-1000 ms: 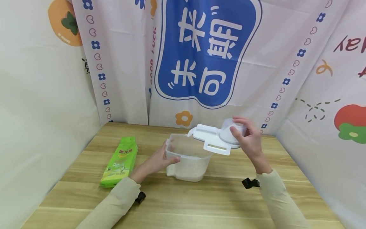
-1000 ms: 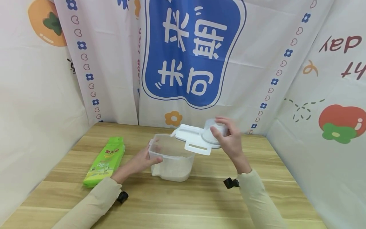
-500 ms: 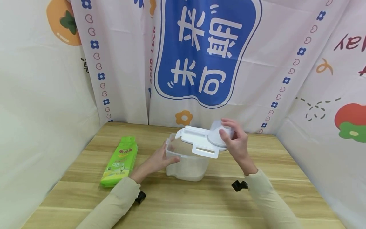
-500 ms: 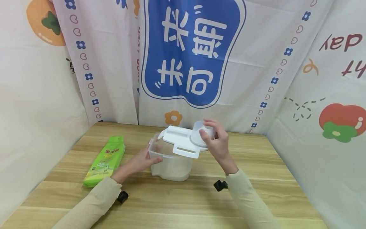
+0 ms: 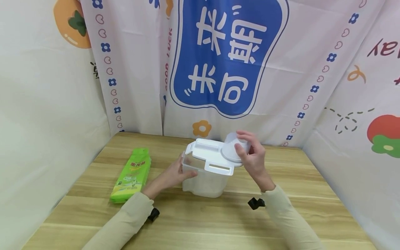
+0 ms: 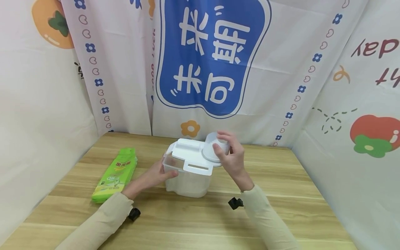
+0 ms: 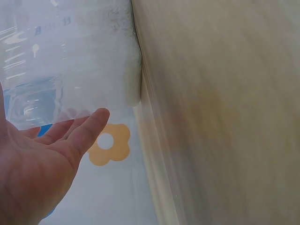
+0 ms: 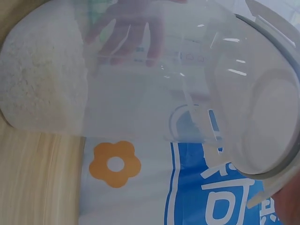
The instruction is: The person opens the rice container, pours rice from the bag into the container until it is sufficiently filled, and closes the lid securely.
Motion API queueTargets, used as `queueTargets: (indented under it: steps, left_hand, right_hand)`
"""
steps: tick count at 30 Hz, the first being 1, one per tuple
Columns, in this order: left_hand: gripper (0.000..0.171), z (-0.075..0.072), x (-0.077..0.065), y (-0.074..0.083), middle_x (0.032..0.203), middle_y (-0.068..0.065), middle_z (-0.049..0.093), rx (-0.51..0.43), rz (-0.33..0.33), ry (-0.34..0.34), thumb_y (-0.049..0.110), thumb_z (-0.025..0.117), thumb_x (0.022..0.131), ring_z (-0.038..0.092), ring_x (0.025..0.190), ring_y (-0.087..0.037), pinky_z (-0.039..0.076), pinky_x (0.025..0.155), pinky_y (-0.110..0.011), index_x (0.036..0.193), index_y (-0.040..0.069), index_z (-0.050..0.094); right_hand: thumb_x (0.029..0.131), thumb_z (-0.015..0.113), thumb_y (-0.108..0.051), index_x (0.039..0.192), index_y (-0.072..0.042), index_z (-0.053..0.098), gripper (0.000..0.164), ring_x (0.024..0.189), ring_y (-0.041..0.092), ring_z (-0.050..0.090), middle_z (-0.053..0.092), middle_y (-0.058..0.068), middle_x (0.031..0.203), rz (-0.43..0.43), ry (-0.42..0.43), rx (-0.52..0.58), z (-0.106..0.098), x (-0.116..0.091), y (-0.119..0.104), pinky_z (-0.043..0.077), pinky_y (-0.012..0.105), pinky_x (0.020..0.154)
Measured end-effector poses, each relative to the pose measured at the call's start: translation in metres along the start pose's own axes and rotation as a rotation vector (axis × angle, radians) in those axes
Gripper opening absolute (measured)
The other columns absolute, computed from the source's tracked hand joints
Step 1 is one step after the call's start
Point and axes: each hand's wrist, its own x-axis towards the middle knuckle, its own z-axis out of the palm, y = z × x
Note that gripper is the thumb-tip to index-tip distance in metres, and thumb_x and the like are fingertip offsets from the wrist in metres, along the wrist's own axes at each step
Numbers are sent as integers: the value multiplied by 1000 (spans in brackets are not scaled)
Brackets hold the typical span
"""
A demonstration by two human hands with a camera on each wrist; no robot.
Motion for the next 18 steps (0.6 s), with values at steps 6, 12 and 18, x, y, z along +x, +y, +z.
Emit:
queueTargets:
  steps: [6, 12, 18]
  left_hand:
    - [85, 0, 1, 0, 140, -5, 48, -13, 54, -7, 44, 69, 89, 52, 126, -25, 51, 98, -46, 154, 37, 14]
    - [76, 0, 1, -2, 150, 6, 40, 1, 63, -21, 44, 68, 91, 41, 138, -22, 42, 109, -53, 151, 40, 22]
    - [77, 0, 0, -2, 155, 6, 30, 14, 94, -11, 43, 66, 92, 34, 143, -24, 42, 107, -57, 152, 40, 19]
  right_hand:
    - [81, 66, 1, 105, 10, 65, 26, 107, 18, 64, 63, 29, 116, -22, -35, -14, 12, -3, 1, 55, 15, 78]
    - [81, 70, -3, 102, 9, 66, 25, 107, 29, 64, 65, 31, 112, -67, -48, -44, 23, -7, 4, 54, 16, 87]
    - [80, 70, -3, 99, 13, 65, 26, 104, 37, 64, 64, 35, 109, -106, -49, -71, 29, -8, 9, 54, 17, 87]
